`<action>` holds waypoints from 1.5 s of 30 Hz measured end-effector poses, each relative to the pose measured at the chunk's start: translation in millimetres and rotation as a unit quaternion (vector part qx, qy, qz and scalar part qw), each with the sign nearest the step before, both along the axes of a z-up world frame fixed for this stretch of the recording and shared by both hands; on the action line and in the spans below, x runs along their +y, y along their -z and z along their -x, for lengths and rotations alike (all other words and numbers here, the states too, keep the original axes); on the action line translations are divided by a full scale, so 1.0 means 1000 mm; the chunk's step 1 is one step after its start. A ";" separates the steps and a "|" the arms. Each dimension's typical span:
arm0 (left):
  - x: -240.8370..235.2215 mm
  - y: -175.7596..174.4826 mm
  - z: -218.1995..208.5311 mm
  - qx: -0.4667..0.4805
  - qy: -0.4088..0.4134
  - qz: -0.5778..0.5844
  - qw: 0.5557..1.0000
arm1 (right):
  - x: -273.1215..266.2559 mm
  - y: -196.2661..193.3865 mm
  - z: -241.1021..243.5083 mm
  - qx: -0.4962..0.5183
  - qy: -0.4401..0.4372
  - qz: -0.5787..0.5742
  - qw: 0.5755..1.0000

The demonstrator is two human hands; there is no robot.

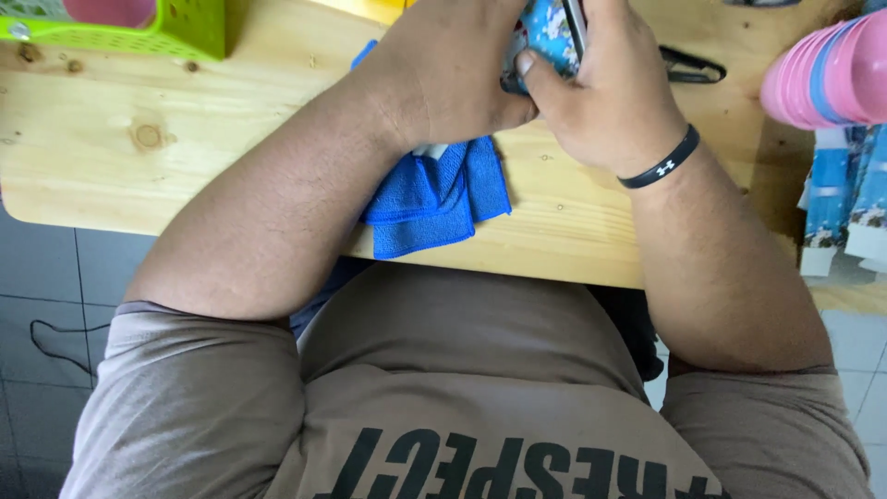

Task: The person assembles small, patterned cardboard boxes at a wooden table. They fold the flaps and press the edges to secure the structure, occasionally turning the box over to work on different sides. The workspace contains stacks of similar boxes, plastic cups, and a green basket of cutlery.

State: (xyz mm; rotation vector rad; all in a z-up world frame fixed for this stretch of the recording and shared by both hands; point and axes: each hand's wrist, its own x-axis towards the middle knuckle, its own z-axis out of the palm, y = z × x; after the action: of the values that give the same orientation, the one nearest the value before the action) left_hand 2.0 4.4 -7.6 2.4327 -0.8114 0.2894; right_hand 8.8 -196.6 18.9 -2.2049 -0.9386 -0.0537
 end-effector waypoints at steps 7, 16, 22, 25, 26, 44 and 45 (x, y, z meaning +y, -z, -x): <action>-0.002 -0.016 0.004 0.038 -0.030 -0.011 0.999 | -0.001 0.000 0.000 0.057 0.011 -0.035 0.998; 0.000 -0.032 0.005 0.052 -0.027 0.005 0.998 | -0.005 0.007 -0.005 0.140 -0.004 -0.222 0.965; 0.002 -0.039 0.006 -0.009 -0.028 0.051 0.998 | -0.007 0.005 -0.013 0.075 0.014 -0.311 0.947; 0.001 -0.044 0.013 -0.023 -0.045 0.067 0.996 | -0.003 -0.006 -0.002 0.022 0.030 -0.309 0.950; 0.001 -0.045 0.013 -0.026 -0.043 0.067 0.996 | -0.002 -0.006 0.002 0.018 0.031 -0.309 0.950; -0.004 -0.008 -0.005 0.153 0.109 0.463 0.866 | -0.004 -0.009 0.009 0.007 -0.016 -0.301 0.953; -0.002 0.003 -0.011 0.210 0.100 0.506 0.831 | -0.003 -0.008 0.004 -0.033 -0.043 -0.286 0.957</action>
State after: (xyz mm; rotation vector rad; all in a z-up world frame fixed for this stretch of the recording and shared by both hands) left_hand 12.9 2.2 -10.6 1.3156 -0.4992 0.0537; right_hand 4.8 -199.8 26.6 -1.6334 -0.9151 -0.3203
